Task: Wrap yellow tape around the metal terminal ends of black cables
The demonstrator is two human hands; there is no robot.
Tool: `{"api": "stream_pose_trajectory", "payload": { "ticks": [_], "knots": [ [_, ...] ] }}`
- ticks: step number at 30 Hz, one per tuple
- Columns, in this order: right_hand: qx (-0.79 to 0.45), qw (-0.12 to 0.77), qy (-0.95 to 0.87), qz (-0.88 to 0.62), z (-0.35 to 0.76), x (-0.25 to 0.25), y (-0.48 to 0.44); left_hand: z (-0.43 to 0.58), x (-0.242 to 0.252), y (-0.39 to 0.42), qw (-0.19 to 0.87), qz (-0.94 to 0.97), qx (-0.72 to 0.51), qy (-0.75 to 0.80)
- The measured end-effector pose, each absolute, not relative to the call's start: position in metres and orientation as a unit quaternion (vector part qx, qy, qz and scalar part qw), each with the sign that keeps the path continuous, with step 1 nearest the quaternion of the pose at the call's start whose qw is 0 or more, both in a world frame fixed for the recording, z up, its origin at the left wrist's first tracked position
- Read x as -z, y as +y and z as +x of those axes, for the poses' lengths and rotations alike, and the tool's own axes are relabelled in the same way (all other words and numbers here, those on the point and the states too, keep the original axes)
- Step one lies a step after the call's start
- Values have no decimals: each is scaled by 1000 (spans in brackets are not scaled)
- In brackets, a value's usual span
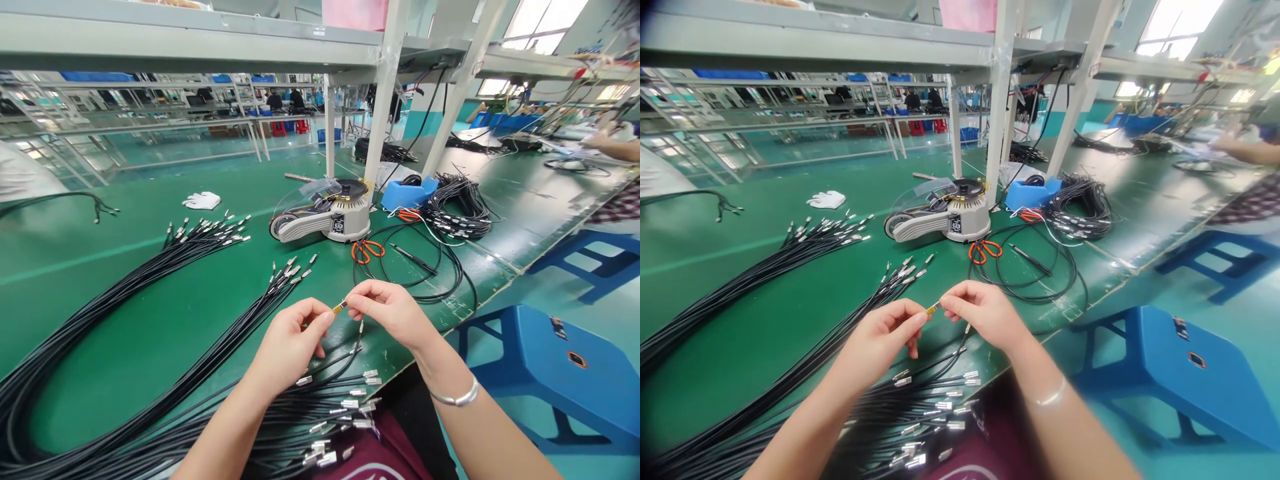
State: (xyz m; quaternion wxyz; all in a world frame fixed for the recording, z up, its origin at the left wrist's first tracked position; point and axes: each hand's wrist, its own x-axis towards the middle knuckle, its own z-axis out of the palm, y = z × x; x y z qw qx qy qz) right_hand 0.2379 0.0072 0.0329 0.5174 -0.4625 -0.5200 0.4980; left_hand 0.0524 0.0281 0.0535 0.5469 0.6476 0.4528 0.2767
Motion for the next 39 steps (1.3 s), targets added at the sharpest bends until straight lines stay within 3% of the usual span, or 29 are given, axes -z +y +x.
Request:
{"api": "stream_pose_trajectory", "payload": {
  "ticks": [14,20,24,28,33,39],
  "knots": [
    [-493,441,-569,-488,248,-29,-2,74,-53,21,340,793,-236,447],
    [-482,399,-605,-492,251,-30,5,58,-76,32,500,756,-129,403],
    [-464,429,-576,-519,251,-24,9,6,-98,35,337,796,-188,466],
    [-496,429,-555,-511,251,-18,13,-40,-78,19,204,806,-154,534],
    [-500,413,-543,-533,252,-17,12,-28,-37,4,254,824,-109,495],
    [-500,410,-518,-559,251,-23,0,18,-51,19,372,776,-66,505]
  ]
}}
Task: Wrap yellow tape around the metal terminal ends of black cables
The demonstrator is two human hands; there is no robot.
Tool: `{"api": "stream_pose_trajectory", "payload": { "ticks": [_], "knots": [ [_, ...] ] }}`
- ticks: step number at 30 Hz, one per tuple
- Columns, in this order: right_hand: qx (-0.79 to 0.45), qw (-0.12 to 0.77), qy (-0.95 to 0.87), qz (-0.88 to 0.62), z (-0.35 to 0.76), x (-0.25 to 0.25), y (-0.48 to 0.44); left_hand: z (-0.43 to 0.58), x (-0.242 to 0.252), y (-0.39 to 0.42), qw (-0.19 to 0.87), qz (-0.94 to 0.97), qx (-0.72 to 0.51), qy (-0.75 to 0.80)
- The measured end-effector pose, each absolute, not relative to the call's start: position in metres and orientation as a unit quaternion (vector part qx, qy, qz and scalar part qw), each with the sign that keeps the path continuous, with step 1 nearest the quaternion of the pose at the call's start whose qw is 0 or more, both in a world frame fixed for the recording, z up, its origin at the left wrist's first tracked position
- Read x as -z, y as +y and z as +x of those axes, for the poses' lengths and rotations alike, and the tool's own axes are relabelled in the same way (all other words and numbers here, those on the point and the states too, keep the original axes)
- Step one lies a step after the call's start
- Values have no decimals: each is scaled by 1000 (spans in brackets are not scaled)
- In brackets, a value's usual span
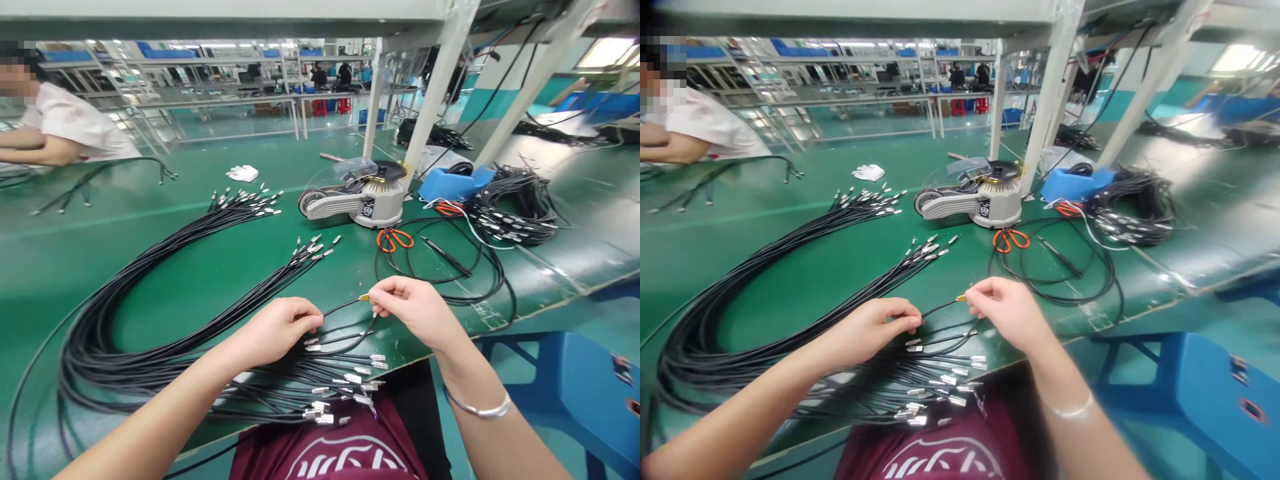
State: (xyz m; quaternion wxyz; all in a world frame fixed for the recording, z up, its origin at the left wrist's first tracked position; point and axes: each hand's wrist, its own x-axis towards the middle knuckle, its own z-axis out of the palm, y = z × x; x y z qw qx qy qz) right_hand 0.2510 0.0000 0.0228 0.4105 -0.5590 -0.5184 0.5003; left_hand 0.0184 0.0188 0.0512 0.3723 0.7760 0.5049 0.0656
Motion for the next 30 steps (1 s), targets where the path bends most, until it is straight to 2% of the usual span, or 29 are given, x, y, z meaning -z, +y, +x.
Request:
{"api": "stream_pose_trajectory", "payload": {
  "ticks": [3,10,20,30],
  "knots": [
    [-512,421,-498,-558,247,-26,-5,39,-59,26,416,768,-74,482],
    [-528,421,-474,-565,249,-26,-8,71,-62,32,414,776,-74,469],
    [-540,464,-421,-562,243,-16,-13,70,-36,32,527,687,-150,477],
    [-563,415,-484,-526,260,-20,-11,80,-49,35,485,741,-90,456]
  ]
}}
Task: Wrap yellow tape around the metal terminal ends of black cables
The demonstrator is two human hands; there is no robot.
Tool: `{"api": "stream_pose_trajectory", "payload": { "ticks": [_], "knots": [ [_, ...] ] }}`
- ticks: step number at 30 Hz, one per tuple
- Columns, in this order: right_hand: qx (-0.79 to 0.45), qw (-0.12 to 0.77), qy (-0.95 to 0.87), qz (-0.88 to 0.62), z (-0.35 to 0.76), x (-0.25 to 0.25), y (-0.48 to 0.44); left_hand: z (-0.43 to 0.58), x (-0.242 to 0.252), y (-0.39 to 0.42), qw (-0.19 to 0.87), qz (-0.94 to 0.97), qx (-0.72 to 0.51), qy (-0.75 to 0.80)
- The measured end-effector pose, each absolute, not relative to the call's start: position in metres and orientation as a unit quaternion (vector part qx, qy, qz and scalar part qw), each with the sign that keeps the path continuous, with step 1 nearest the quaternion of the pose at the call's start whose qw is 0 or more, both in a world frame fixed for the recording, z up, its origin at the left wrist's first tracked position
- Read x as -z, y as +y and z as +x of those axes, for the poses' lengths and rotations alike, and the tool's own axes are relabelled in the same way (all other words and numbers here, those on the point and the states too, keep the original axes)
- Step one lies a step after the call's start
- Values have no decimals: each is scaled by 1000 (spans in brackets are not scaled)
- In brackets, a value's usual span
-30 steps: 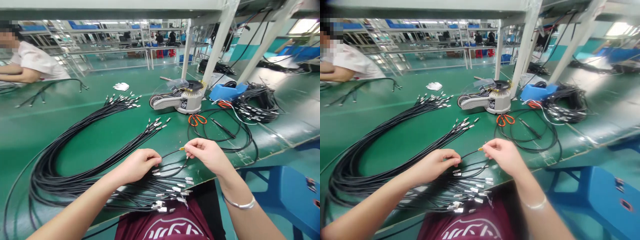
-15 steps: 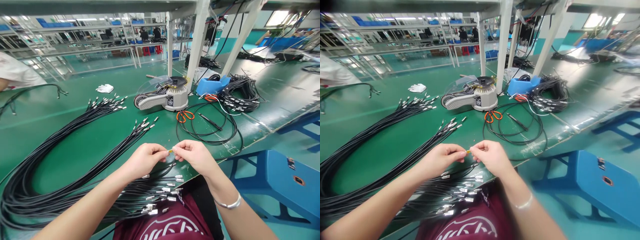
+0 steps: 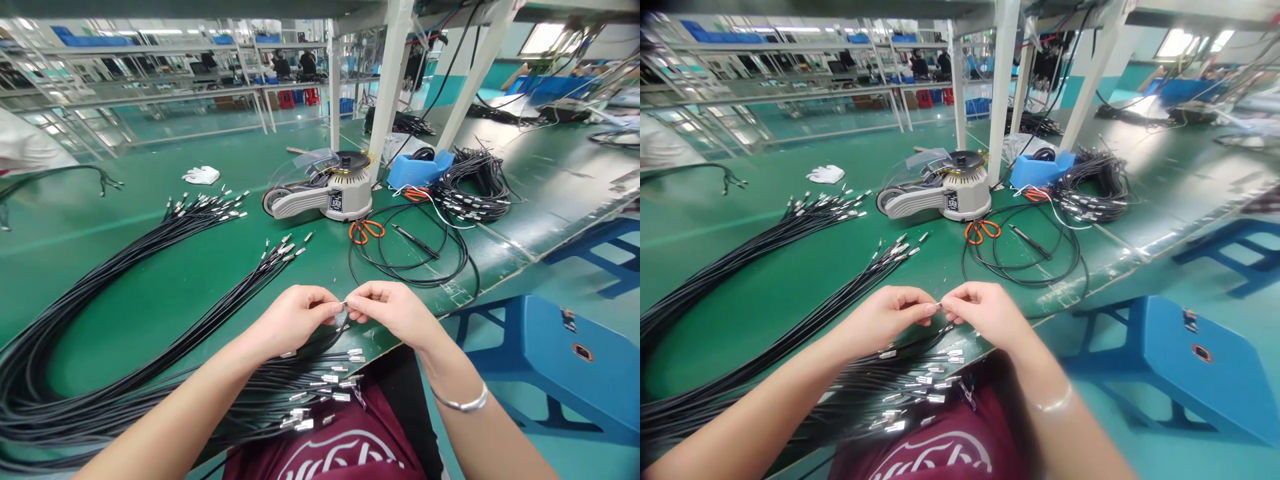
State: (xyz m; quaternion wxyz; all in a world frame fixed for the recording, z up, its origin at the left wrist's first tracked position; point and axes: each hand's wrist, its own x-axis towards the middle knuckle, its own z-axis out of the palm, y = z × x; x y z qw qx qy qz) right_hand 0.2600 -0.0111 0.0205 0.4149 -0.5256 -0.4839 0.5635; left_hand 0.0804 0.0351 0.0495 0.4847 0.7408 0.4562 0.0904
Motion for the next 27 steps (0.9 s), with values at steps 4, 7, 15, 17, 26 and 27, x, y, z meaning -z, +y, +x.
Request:
{"api": "stream_pose_trajectory", "payload": {
  "ticks": [4,7,15,17,26,27],
  "knots": [
    [-553,403,-501,-529,260,-18,-11,75,-50,32,465,761,-70,446],
    [-548,407,-503,-530,256,-14,-10,73,-50,30,418,788,-56,448],
    [-544,422,-499,-527,251,-9,-15,78,-45,24,344,818,-103,449],
    [-543,424,-500,-525,250,-8,-14,81,-42,23,338,818,-107,453],
    [-587,340,-508,-530,256,-5,-41,62,-50,4,405,820,-65,400],
    [-575,323,-520,-542,259,-5,-48,55,-51,8,392,822,-74,407]
  ]
}}
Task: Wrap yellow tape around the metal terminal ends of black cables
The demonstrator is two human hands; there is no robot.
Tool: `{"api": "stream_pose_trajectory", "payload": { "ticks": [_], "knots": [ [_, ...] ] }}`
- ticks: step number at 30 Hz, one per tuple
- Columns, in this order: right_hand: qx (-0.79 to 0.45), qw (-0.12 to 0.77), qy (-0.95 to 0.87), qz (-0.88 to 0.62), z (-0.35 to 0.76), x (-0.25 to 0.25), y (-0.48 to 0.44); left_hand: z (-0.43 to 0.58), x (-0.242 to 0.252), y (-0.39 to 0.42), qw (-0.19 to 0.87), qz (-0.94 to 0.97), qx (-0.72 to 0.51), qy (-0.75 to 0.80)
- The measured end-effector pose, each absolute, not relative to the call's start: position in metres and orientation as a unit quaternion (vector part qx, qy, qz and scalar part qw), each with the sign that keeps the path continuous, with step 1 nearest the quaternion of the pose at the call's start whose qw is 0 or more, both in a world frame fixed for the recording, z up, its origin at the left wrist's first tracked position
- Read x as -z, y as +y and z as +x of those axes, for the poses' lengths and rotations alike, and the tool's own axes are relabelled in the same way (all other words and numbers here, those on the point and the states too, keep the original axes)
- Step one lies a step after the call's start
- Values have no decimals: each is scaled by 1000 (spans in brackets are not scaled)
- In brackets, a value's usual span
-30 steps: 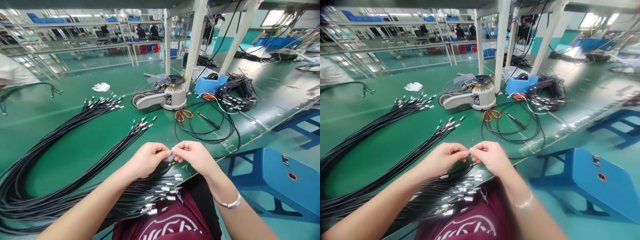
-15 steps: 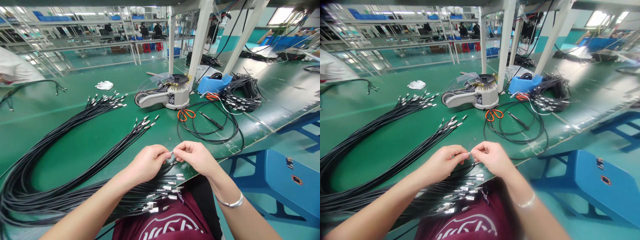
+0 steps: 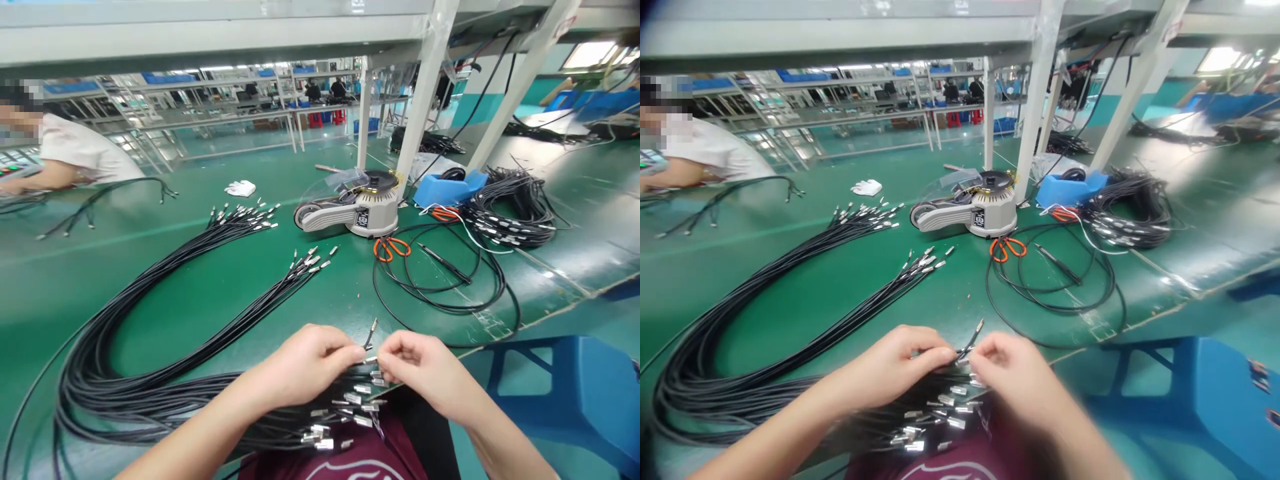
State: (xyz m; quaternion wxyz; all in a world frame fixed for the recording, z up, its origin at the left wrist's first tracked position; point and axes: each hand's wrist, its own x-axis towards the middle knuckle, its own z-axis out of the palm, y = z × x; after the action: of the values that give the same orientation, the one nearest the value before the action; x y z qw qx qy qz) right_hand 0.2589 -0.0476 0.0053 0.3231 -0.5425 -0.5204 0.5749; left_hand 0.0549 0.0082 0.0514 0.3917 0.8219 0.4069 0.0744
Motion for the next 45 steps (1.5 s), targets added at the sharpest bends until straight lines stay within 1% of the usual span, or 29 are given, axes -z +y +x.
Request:
{"api": "stream_pose_trajectory", "payload": {
  "ticks": [1,2,3,4,6,10,15,20,26,27,28,31,32,33,38,41,45],
  "knots": [
    [-563,297,-537,-554,263,-5,-54,48,-51,15,355,825,-86,432],
    [-553,264,-555,-563,266,-5,-59,41,-49,24,293,825,-105,471],
    [-548,229,-570,-567,270,-5,-63,35,-46,35,210,828,-107,508],
    [-547,202,-579,-570,274,-6,-65,31,-40,47,129,822,-83,548],
    [-540,191,-582,-577,280,-7,-66,28,-28,70,83,805,-72,583],
    [-520,266,-565,-582,286,-11,-59,40,-7,102,59,799,-70,594],
    [-562,336,-530,-539,284,-7,-36,62,-4,121,95,804,-88,581],
    [-526,484,-414,-564,276,-7,16,71,-10,102,156,820,-140,533],
    [-517,500,-409,-561,261,-10,63,70,-17,58,200,814,-214,502],
    [-517,501,-416,-555,260,-11,64,73,-19,56,223,804,-231,500],
    [-515,503,-424,-550,259,-13,64,78,-21,56,270,785,-253,496],
    [-511,507,-442,-536,257,-17,58,95,-25,64,464,690,-308,462],
    [-508,510,-442,-535,257,-18,55,99,-25,68,508,663,-313,452],
    [-505,514,-440,-537,257,-18,53,103,-25,70,530,650,-309,448],
    [-504,529,-413,-545,258,-12,57,99,-22,72,532,652,-279,462],
    [-508,555,-375,-540,270,-20,84,95,-21,68,466,680,-300,480],
    [-497,612,-296,-538,285,-49,145,95,-20,63,357,725,-323,492]
  ]
}}
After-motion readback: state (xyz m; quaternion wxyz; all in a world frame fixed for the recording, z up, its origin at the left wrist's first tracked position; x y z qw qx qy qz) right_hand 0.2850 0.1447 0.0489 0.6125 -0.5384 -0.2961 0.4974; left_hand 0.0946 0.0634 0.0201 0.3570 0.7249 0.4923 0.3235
